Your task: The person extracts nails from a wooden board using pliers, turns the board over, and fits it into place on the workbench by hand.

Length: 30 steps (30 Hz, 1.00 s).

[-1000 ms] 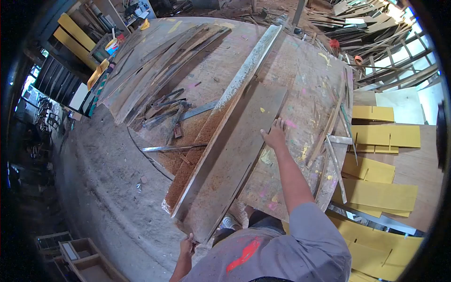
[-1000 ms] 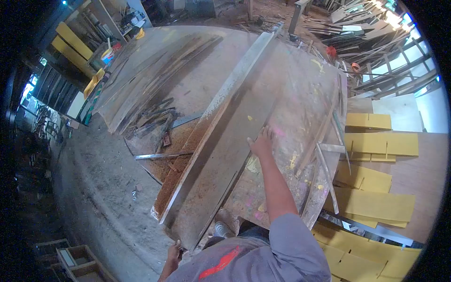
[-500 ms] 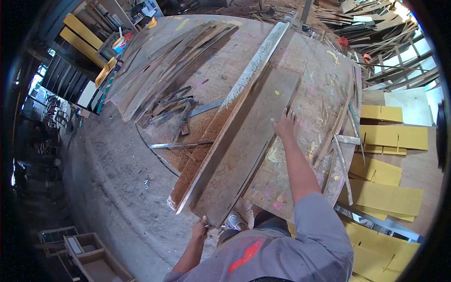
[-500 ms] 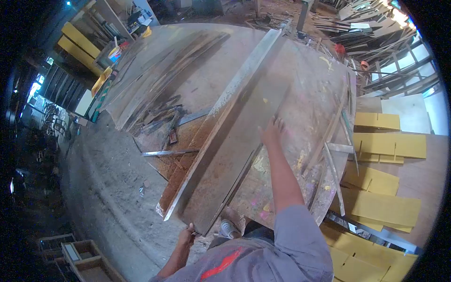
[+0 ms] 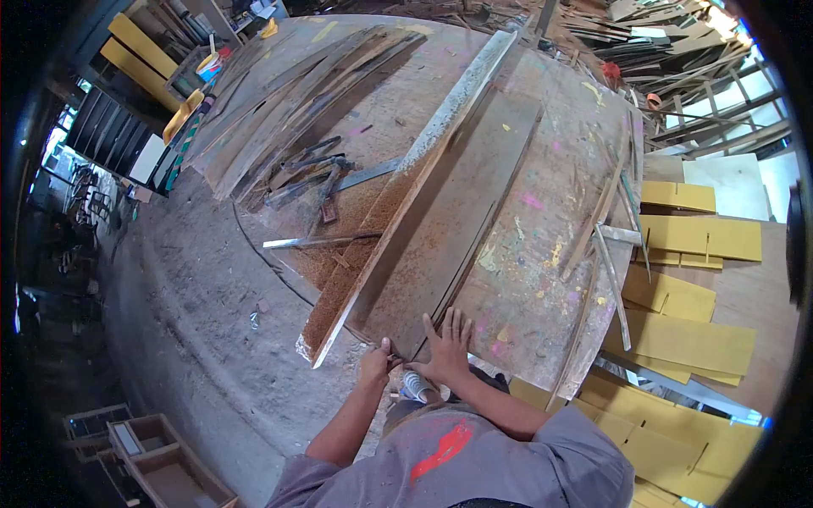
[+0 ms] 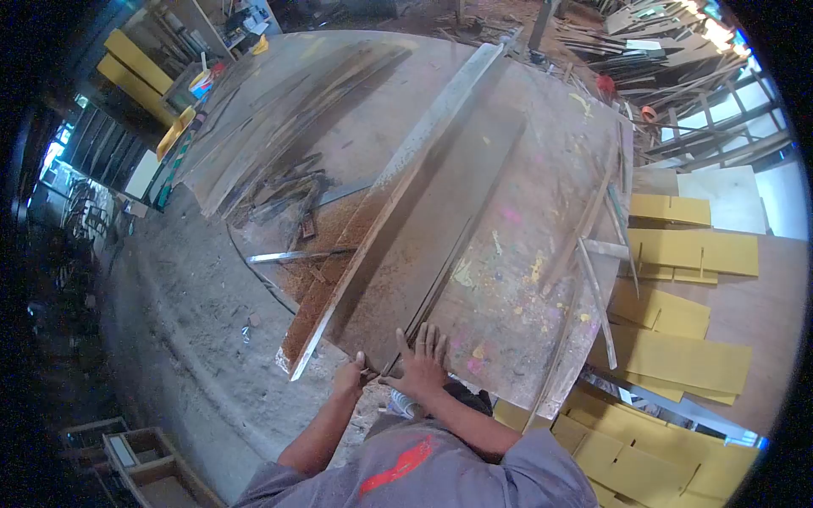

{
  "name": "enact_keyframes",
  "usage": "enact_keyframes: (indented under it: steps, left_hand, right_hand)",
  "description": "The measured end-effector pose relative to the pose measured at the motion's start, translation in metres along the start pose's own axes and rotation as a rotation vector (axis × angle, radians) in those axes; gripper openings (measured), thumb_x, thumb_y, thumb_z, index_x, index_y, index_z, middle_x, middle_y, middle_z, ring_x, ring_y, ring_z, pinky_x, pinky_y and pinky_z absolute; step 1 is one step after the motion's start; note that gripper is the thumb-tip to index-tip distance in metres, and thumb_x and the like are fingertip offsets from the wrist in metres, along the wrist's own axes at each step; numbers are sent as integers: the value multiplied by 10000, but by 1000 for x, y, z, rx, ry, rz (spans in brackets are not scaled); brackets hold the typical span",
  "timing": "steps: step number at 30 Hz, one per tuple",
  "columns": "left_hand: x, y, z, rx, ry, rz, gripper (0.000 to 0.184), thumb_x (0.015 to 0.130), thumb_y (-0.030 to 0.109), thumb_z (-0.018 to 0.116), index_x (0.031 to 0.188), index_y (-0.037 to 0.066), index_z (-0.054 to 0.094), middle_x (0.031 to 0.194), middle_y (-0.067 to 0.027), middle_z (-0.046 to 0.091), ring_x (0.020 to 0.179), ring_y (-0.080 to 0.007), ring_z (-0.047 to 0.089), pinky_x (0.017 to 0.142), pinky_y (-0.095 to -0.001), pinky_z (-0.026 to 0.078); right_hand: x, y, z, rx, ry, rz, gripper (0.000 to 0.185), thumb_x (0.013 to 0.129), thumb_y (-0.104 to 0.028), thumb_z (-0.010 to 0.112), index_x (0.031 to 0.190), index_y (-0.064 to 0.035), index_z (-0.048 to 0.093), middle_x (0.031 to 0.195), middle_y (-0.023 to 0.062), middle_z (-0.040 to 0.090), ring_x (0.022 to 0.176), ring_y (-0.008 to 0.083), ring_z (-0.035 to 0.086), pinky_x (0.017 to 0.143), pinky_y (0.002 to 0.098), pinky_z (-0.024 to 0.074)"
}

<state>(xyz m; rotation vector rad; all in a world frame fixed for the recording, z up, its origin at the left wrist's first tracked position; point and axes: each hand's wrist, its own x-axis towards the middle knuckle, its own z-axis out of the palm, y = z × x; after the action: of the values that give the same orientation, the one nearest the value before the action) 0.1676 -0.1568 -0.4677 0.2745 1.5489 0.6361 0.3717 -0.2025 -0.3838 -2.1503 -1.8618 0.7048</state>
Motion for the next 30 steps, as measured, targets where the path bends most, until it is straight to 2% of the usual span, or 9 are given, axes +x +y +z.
enact_keyframes:
  steps: [3, 6, 9, 12, 15, 18, 21, 24, 30]
  left_hand:
    - [0, 11, 16, 95, 25, 30, 360, 1044, 286, 660, 1108, -68, 636, 981, -181, 700, 768, -274, 706, 642, -376, 652]
    - [34, 3, -9, 767, 47, 307, 445, 1035, 366, 654, 910, -57, 709, 796, -186, 732, 701, -268, 718, 645, -394, 621]
    - [-17, 44, 6, 686, -99, 161, 479, 1015, 387, 682, 867, -66, 730, 749, -169, 732, 674, -285, 753, 632, -388, 627]
    - [24, 17, -1, 1088, -70, 466, 514, 992, 445, 654, 813, -19, 781, 748, -227, 736, 758, -362, 756, 749, -499, 560]
    - [-5, 41, 28, 1135, -35, 431, 479, 996, 422, 647, 838, -4, 798, 766, -237, 737, 771, -386, 749, 749, -484, 562]
    - [10, 37, 42, 1094, 19, 532, 507, 989, 440, 643, 806, -10, 788, 777, -242, 737, 781, -395, 749, 764, -475, 566]
    - [34, 37, 56, 888, -72, 308, 497, 975, 427, 655, 793, -19, 779, 787, -258, 732, 799, -425, 740, 775, -491, 559]
    - [31, 49, 77, 1015, -40, 468, 485, 960, 418, 670, 817, -32, 781, 786, -267, 732, 813, -425, 744, 792, -496, 560]
    - [10, 85, 143, 1134, 68, 549, 511, 948, 415, 677, 899, -86, 770, 880, -324, 724, 912, -462, 734, 839, -521, 547]
  right_hand:
    - [1, 5, 16, -45, 60, -25, 1190, 740, -704, 764, 1656, -116, 283, 1654, 405, 155, 1568, 550, 74, 1223, 720, -30]
    - [5, 7, 27, -40, 118, -36, 1204, 703, -704, 791, 1646, -122, 321, 1651, 406, 159, 1567, 551, 73, 1220, 727, -25]
    - [6, 9, 28, -12, 151, -53, 1154, 716, -687, 787, 1627, -117, 366, 1648, 407, 171, 1570, 541, 86, 1213, 738, -28]
    - [9, 10, 28, -54, 152, -33, 1145, 718, -680, 787, 1624, -115, 374, 1647, 405, 182, 1571, 535, 103, 1215, 737, -22]
    - [17, 17, 23, -40, 180, -27, 1156, 698, -673, 806, 1623, -124, 380, 1645, 402, 195, 1569, 533, 119, 1224, 726, -1]
    - [30, 26, 17, -7, 195, -36, 1135, 685, -654, 827, 1609, -142, 413, 1641, 404, 205, 1570, 530, 125, 1232, 717, 24]
    - [39, 35, 5, 15, 201, -32, 1069, 684, -626, 840, 1578, -169, 474, 1635, 402, 225, 1568, 523, 144, 1236, 712, 45]
    - [50, 45, -3, 36, 239, -30, 994, 682, -591, 851, 1541, -204, 533, 1631, 394, 250, 1562, 517, 182, 1239, 705, 64]
    - [75, 69, -23, 40, 293, 44, 818, 709, -467, 864, 1464, -264, 623, 1635, 338, 315, 1556, 474, 253, 1243, 696, 77]
